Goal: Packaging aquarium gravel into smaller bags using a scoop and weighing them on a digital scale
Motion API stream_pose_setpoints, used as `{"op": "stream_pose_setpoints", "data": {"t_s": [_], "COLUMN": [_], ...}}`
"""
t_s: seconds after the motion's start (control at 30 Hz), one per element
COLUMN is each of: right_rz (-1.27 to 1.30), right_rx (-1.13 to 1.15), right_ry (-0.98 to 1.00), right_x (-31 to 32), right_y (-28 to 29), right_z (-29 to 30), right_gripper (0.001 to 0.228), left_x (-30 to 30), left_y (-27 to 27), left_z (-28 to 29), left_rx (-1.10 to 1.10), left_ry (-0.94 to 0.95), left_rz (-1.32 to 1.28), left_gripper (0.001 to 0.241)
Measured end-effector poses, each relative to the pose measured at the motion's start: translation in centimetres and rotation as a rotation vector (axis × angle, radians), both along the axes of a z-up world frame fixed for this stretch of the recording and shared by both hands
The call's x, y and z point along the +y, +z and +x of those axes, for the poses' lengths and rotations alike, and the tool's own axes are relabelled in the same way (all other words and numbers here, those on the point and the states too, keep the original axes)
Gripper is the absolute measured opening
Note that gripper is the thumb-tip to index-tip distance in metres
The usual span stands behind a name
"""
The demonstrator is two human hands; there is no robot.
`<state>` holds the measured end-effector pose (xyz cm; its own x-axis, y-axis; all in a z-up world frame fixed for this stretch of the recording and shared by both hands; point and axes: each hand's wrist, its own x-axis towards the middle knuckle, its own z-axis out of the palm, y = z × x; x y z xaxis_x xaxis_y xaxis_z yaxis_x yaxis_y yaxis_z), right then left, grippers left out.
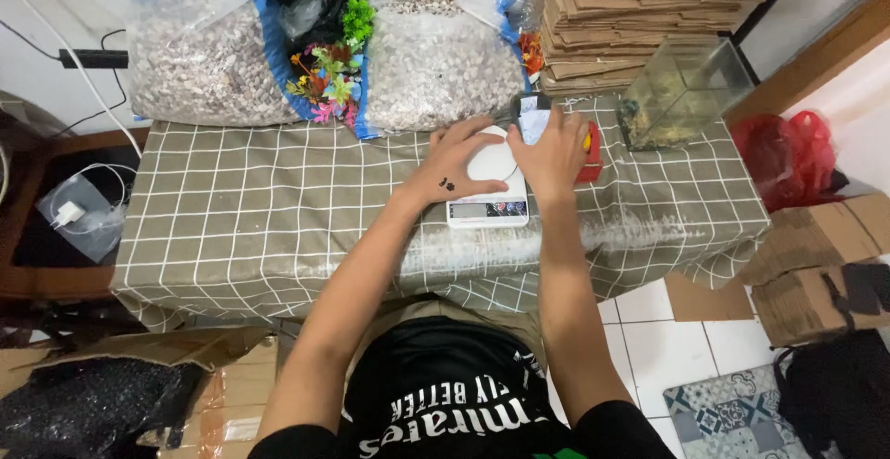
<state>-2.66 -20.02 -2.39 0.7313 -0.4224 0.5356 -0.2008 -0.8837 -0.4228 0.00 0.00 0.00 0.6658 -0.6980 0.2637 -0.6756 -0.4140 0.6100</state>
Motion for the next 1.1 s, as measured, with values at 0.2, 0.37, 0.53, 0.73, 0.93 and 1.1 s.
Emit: {"op": "stream_pose_setpoints", "data": {"t_s": [0.2, 0.37, 0.53, 0.73, 0.93, 1.1], "right_rz": [-0.056, 0.063, -0.087, -0.187, -0.255, -0.170], "right_rx": [0.004, 0.032, -0.270, -0.150, -0.116, 0.025], "right_ry": [0.048, 0.170, 0.203, 0.059, 0.305, 0.092], "right_x": [-1.7, -1.9, -2.7, -6.9, -4.3, -4.1], "right_y": [-0.8, 0.5, -0.2, -3.5, -0.6, -2.8], "right_z": [-0.1, -1.3, -0.8, -0.5, 0.7, 3.1], "right_gripper": [0.063, 0.078, 0.050, 0.047, 0.059, 0.046], "left_x": [0.1, -0.5, -0.5, 0.6, 5.7, 7.2], "left_y": [-1.0, -1.0, 0.2, 0.5, -0.6, -2.2], "left_z": [0.2, -0.1, -0.6, 2.1, 4.1, 4.3], "left_rx": [0.010, -0.054, -0.065, -0.076, -0.193, -0.314], "left_ry": [0.008, 0.061, 0.078, -0.032, 0.151, 0.329], "left_rz": [-0.057, -0.046, -0.032, -0.194, -0.251, -0.412], "left_gripper": [0.078, 0.080, 0.075, 0.047, 0.020, 0.011]}}
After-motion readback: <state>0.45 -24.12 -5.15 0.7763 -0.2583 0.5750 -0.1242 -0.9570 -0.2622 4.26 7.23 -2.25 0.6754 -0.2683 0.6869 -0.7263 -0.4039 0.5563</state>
